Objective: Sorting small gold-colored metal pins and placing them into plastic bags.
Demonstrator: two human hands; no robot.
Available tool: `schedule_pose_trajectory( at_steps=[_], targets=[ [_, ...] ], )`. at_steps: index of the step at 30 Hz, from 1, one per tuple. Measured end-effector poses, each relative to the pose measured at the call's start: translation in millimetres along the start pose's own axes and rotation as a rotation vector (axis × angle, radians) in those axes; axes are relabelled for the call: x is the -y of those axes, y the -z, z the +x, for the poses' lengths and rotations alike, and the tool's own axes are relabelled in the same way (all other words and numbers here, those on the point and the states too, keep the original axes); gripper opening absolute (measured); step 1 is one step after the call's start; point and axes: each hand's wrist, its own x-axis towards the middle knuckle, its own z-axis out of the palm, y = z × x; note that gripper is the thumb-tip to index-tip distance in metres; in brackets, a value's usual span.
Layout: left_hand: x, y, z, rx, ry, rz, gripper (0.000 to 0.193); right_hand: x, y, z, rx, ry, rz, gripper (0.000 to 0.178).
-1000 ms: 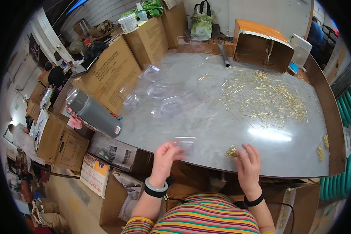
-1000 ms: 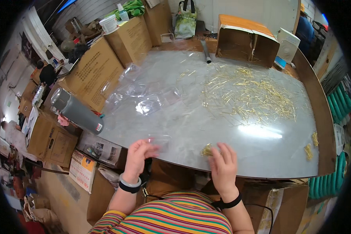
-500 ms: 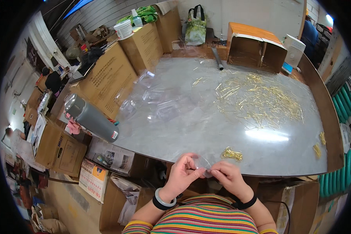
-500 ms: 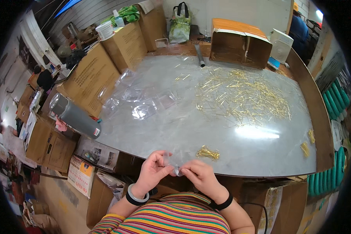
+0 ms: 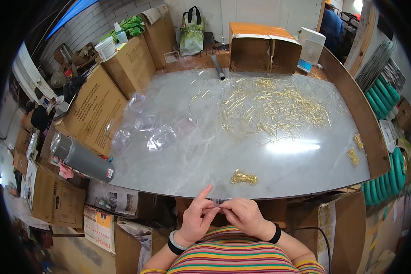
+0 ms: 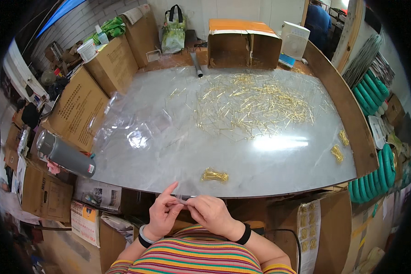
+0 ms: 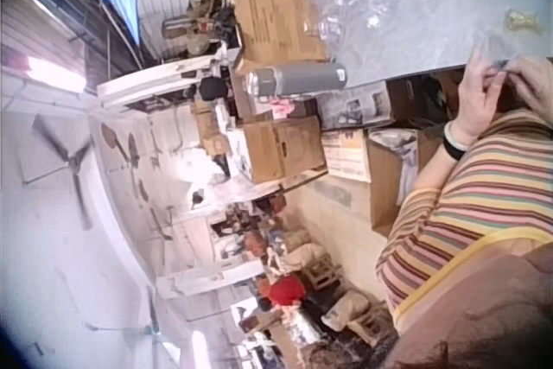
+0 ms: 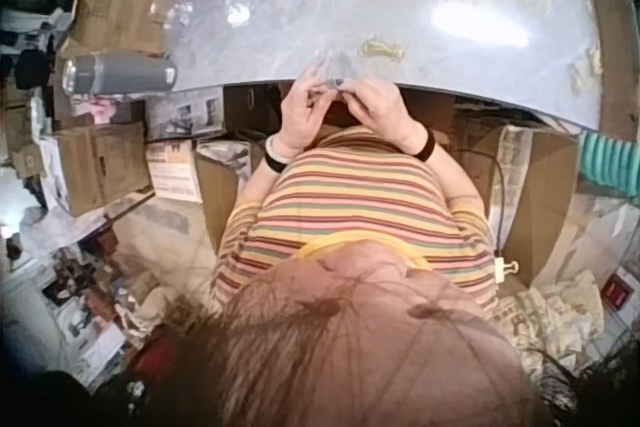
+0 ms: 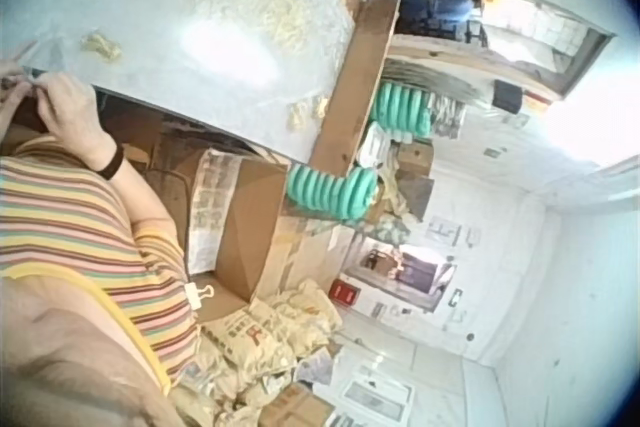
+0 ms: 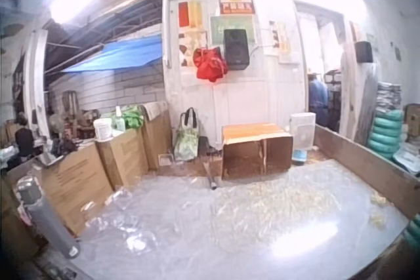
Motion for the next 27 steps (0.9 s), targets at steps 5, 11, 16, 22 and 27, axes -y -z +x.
schedule_pose_trajectory(
  at_steps=[5,11,16,22,27],
  targets=[
    [-8,1,12,0.117,-0.256,0.401,0.019,-2,-4,-3,-0.060,0.003,-0.037,0.019],
    [1,0,0,0.002,-0.163,0.357,0.013,3,-3,-9,-0.220,0.030,-0.127,0.020],
    [25,49,35,-0.558,0.288,-0.149,0.022,-10,24,-12,-0.446,0.026,-0.262,0.024],
    [17,56,8,-0.409,0.427,-0.160,0.026,-11,28,-13,-0.217,0.235,-0.407,0.035],
    [-21,12,13,0.103,0.736,-0.717,0.049,-7,13,-6,0.104,0.306,-0.355,0.031]
  ],
)
